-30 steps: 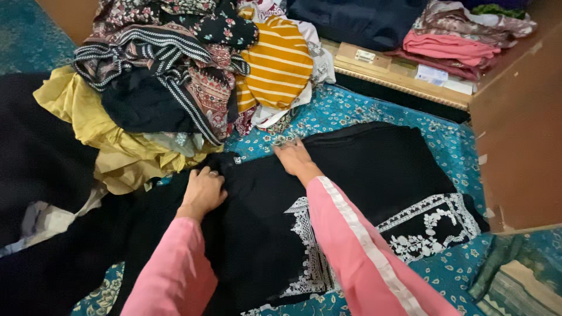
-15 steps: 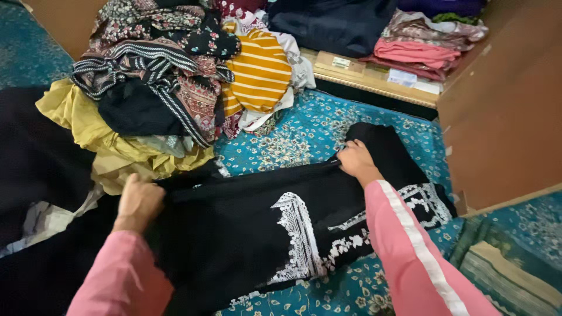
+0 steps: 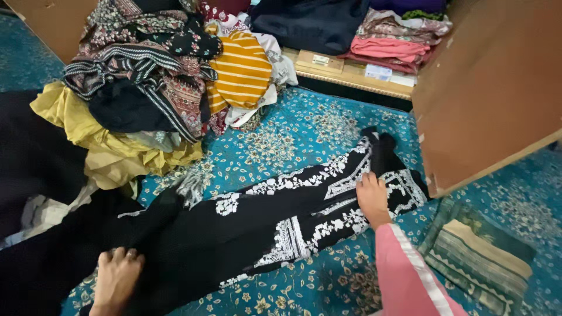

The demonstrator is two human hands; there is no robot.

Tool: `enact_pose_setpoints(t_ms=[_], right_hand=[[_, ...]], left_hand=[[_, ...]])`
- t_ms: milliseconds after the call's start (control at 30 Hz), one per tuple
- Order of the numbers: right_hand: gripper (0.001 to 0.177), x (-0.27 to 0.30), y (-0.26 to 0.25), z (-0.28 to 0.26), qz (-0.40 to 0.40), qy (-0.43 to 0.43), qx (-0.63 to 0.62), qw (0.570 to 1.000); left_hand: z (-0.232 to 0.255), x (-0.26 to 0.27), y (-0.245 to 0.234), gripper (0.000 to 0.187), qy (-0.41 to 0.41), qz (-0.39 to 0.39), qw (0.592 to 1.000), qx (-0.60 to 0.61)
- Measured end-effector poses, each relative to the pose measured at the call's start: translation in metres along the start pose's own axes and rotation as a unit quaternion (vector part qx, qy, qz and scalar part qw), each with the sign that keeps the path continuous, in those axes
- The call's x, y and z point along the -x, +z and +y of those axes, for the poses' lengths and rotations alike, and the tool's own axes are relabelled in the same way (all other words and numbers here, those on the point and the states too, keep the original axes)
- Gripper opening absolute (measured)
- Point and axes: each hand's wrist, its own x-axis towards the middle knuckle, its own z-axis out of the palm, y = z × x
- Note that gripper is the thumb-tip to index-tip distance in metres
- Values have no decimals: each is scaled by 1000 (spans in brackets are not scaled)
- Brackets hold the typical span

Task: The person folds several garments on a patterned blue carpet in front of an open wardrobe. They fold a striped scarf, a black embroidered top, and a floral-patterned dress, placing each folded item to the side.

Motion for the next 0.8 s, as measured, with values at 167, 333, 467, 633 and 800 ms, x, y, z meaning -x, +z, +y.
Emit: enact_pose_setpoints(t_ms=[167, 333, 467, 633, 800], right_hand=[[19, 2, -9, 10, 33, 26, 12, 999], [22, 5, -8, 32, 23, -2, -31, 999], [23, 30, 9, 28, -21, -50, -77, 996], [22, 25, 18, 12, -169, 55, -101, 979], [59, -6, 16, -34, -73, 69, -319, 943]], left_hand=[[-6, 2, 4, 15, -15, -107, 994, -16], [-12, 4, -15, 14, 2, -182, 983, -11], [-18, -15, -33, 29, -88, -451, 885, 70], [2, -87, -58, 40, -116, -492, 855, 115], [159, -153, -90, 41, -64, -135, 965, 217]])
